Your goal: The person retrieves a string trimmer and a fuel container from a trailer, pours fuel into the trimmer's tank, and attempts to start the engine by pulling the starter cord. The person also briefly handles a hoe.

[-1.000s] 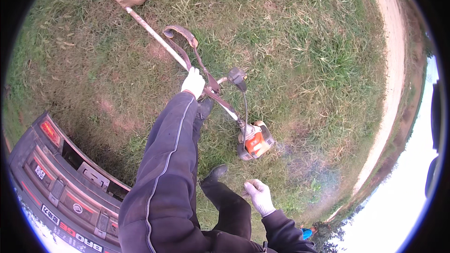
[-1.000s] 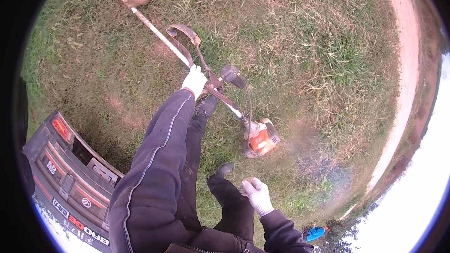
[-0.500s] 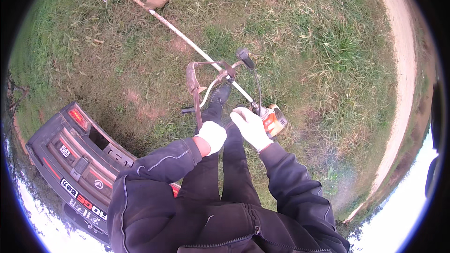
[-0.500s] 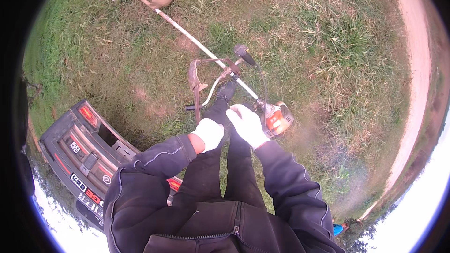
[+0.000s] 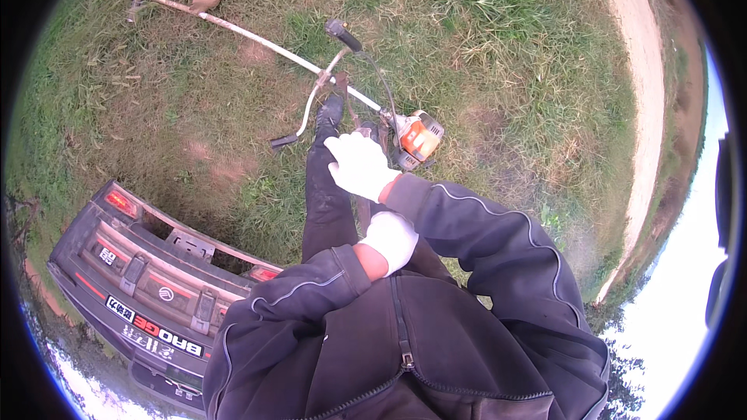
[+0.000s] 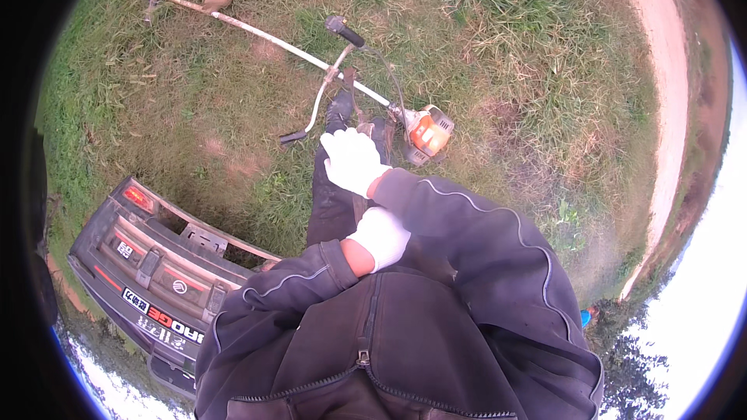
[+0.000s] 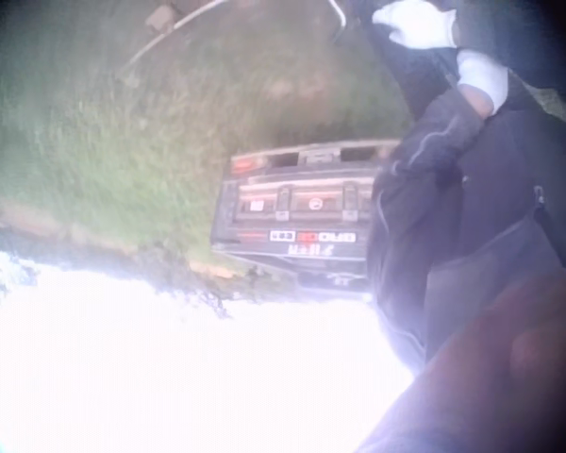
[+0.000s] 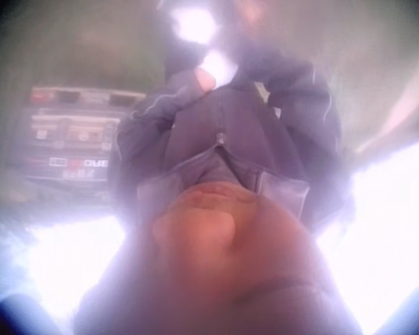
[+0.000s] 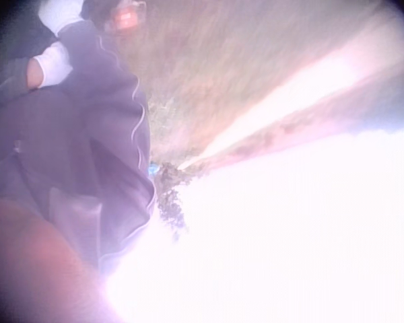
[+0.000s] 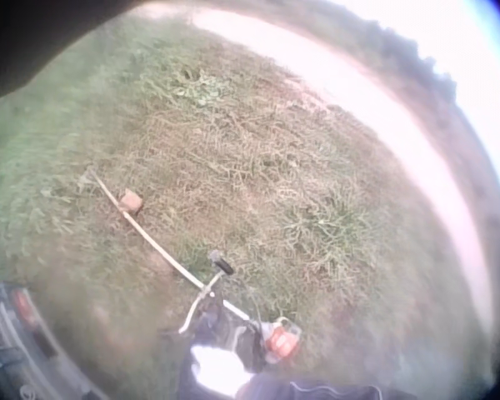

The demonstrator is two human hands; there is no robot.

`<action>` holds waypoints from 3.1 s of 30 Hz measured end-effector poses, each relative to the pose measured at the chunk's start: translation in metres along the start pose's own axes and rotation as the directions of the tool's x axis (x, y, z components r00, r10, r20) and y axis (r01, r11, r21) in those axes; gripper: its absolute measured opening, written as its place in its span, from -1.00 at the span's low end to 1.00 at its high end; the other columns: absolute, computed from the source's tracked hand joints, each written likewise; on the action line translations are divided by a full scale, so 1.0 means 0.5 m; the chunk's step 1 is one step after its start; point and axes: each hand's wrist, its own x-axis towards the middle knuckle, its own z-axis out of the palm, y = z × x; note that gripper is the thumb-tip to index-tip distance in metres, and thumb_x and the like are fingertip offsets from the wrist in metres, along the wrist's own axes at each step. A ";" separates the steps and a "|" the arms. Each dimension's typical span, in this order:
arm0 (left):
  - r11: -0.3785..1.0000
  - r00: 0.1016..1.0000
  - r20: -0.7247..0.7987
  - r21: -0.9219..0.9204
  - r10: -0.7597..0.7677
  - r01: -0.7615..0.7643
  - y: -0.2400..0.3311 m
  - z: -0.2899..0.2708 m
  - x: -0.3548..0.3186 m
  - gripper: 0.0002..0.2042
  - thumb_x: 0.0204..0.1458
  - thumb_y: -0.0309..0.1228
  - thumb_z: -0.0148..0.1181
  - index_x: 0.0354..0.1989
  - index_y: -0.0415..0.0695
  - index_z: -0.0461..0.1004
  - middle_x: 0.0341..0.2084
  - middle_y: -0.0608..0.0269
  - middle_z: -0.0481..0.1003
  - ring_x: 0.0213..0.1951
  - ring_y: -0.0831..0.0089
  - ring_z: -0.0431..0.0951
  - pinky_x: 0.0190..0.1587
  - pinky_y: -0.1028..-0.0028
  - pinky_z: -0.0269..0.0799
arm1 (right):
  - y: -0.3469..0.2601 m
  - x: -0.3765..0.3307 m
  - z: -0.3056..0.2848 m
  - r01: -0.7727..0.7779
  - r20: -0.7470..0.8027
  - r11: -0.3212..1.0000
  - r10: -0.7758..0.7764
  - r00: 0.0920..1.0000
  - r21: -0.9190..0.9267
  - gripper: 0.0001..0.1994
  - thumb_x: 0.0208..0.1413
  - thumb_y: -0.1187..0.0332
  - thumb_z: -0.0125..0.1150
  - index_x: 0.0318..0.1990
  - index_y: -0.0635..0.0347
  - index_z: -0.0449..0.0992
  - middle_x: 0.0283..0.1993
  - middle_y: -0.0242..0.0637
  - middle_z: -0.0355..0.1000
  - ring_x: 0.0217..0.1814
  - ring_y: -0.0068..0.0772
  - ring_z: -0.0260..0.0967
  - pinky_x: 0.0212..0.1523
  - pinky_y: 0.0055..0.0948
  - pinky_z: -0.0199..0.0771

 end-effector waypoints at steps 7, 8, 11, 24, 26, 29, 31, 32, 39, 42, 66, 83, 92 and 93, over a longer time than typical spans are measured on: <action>0.980 0.986 0.166 0.195 0.014 -0.047 0.078 -0.106 -0.006 -0.84 0.08 -0.37 0.30 -0.39 -0.09 0.80 -0.48 0.07 0.71 -0.37 0.07 0.77 -0.36 0.02 0.58 | 0.069 -0.048 0.088 -0.739 0.729 0.315 0.175 0.662 0.595 -0.41 0.29 -0.16 0.50 0.03 0.32 0.77 -0.07 -0.16 0.72 -0.18 -0.22 0.65 -0.03 -0.20 0.64; 0.979 0.982 0.186 0.198 0.012 -0.050 0.078 -0.104 -0.006 -0.84 0.07 -0.37 0.30 -0.38 -0.09 0.80 -0.47 0.04 0.71 -0.37 0.07 0.78 -0.37 0.02 0.57 | 0.044 -0.040 0.087 -0.744 0.744 0.016 0.031 0.668 0.668 -0.64 0.48 0.10 0.37 0.04 0.27 0.73 -0.03 -0.22 0.73 -0.03 -0.17 0.71 0.06 -0.03 0.72; 0.974 0.990 0.112 0.198 0.084 -0.106 0.055 -0.106 -0.021 -0.86 -0.01 -0.34 0.30 -0.47 -0.10 0.73 -0.55 0.05 0.63 -0.51 0.09 0.66 -0.48 0.03 0.41 | 0.011 -0.021 0.025 -0.661 0.646 -0.160 -0.140 0.751 0.733 -0.66 0.56 0.05 0.25 -0.01 0.16 0.68 -0.17 -0.26 0.65 -0.14 -0.20 0.66 -0.05 -0.10 0.64; 0.167 0.816 0.099 -0.958 -0.569 0.233 -0.260 -0.243 -0.102 -0.57 0.45 -0.09 0.28 0.22 -0.22 0.62 0.13 0.03 0.69 0.06 0.14 0.76 0.17 0.15 0.68 | 0.149 -0.032 -0.217 -0.570 0.532 -0.212 -0.212 0.820 0.794 -0.36 0.38 0.31 0.39 0.52 0.36 0.36 -0.11 -0.17 0.65 -0.36 -0.50 0.58 -0.45 -0.56 0.48; -0.503 0.755 0.429 -0.851 -0.496 0.152 -0.364 -0.181 -0.056 -0.30 0.52 0.19 0.09 0.36 -0.32 0.47 0.12 -0.14 0.66 0.08 0.10 0.74 0.20 0.13 0.67 | 0.145 -0.077 -0.206 -0.682 0.633 -0.197 -0.262 0.729 0.704 -0.35 0.37 0.34 0.40 0.54 0.35 0.35 -0.13 -0.09 0.68 -0.38 -0.41 0.62 -0.33 -0.44 0.60; -0.832 0.852 0.458 -0.552 -0.254 0.049 -0.372 -0.132 0.027 -0.30 0.49 0.19 0.15 0.42 -0.25 0.40 0.21 -0.04 0.60 0.26 0.00 0.62 0.39 0.03 0.51 | 0.124 -0.110 -0.188 -0.764 0.699 -0.185 -0.316 0.642 0.618 -0.27 0.33 0.36 0.45 0.60 0.30 0.31 -0.05 -0.09 0.72 -0.24 -0.34 0.70 -0.10 -0.36 0.73; -0.841 0.893 0.328 -0.533 -0.308 -0.094 -0.310 -0.119 0.079 -0.40 0.52 0.08 0.14 0.40 -0.23 0.42 0.22 -0.01 0.60 0.27 0.08 0.62 0.40 0.07 0.52 | 0.130 -0.123 -0.190 -0.743 0.751 0.141 -0.231 0.618 0.655 -0.21 0.29 0.30 0.53 0.61 0.29 0.31 0.08 -0.17 0.72 -0.03 -0.36 0.71 0.08 -0.35 0.72; -0.864 0.913 0.340 -0.504 -0.224 -0.024 -0.320 -0.090 0.084 -0.50 0.51 -0.08 0.20 0.42 -0.18 0.42 0.25 -0.01 0.57 0.31 0.09 0.57 0.46 0.03 0.45 | 0.141 -0.138 -0.179 -0.651 0.690 0.228 -0.229 0.687 0.724 -0.17 0.26 0.28 0.56 0.62 0.28 0.31 0.15 -0.19 0.69 0.05 -0.36 0.69 0.14 -0.34 0.70; -0.901 0.926 0.219 -0.381 -0.307 -0.208 -0.312 -0.038 0.013 -0.60 0.20 -0.57 0.17 0.23 -0.14 0.46 0.04 0.07 0.54 0.16 0.02 0.56 0.44 -0.03 0.43 | 0.225 -0.201 -0.212 -0.633 0.651 0.189 -0.043 0.758 0.750 -0.01 0.02 0.38 0.49 0.69 0.18 0.26 0.54 -0.12 0.46 0.56 -0.26 0.41 0.46 -0.23 0.51; -0.940 0.972 0.188 -0.335 -0.139 -0.070 -0.272 -0.039 -0.001 -0.58 0.04 -0.60 0.17 0.13 -0.12 0.46 -0.14 0.15 0.49 0.02 0.06 0.55 0.33 -0.03 0.48 | 0.184 -0.170 -0.206 -0.563 0.565 0.059 -0.133 0.814 0.825 -0.11 0.18 0.43 0.40 0.70 0.22 0.23 0.57 0.03 0.43 0.63 -0.12 0.37 0.60 -0.20 0.38; -0.666 0.917 0.329 -0.739 -0.225 0.102 -0.160 -0.156 -0.001 -0.41 0.29 -0.16 0.49 0.43 -0.02 0.42 0.33 0.11 0.55 0.36 0.17 0.54 0.48 -0.04 0.36 | -0.025 -0.262 -0.188 0.080 -0.095 0.921 -0.126 0.988 -0.382 -0.48 0.22 0.36 0.25 0.35 0.20 0.54 -0.19 -0.20 0.47 -0.23 -0.20 0.43 -0.22 -0.15 0.36; -0.742 0.964 0.068 -0.652 -0.258 -0.153 -0.190 -0.178 0.046 -0.36 0.25 -0.46 0.26 0.51 -0.31 0.30 0.39 -0.29 0.46 0.50 -0.25 0.42 0.65 -0.19 0.21 | 0.128 -0.307 -0.191 -0.277 -0.009 0.754 0.351 0.936 0.596 -0.08 0.12 0.41 0.54 0.66 0.18 0.23 0.54 0.02 0.46 0.35 -0.01 0.65 0.38 -0.13 0.66; -0.682 0.998 -0.014 -0.730 -0.054 -0.047 -0.091 -0.208 0.117 -0.26 0.34 -0.52 0.29 0.67 -0.27 0.14 0.48 -0.15 0.43 0.53 -0.01 0.44 0.65 0.00 0.25 | 0.252 -0.310 0.025 -0.213 0.033 0.478 0.356 0.934 0.852 -0.46 0.54 0.24 0.19 0.58 0.12 0.35 0.55 -0.06 0.44 0.59 -0.09 0.40 0.64 -0.08 0.33; -0.564 0.996 -0.025 -0.823 -0.080 -0.066 -0.094 -0.201 0.134 -0.26 0.36 -0.47 0.32 0.67 -0.26 0.14 0.51 -0.15 0.41 0.54 -0.02 0.41 0.67 -0.02 0.20 | 0.236 -0.292 0.020 -0.213 0.010 0.678 0.290 0.957 0.703 -0.48 0.52 0.24 0.20 0.54 0.12 0.37 0.50 -0.05 0.46 0.55 -0.07 0.43 0.60 -0.08 0.37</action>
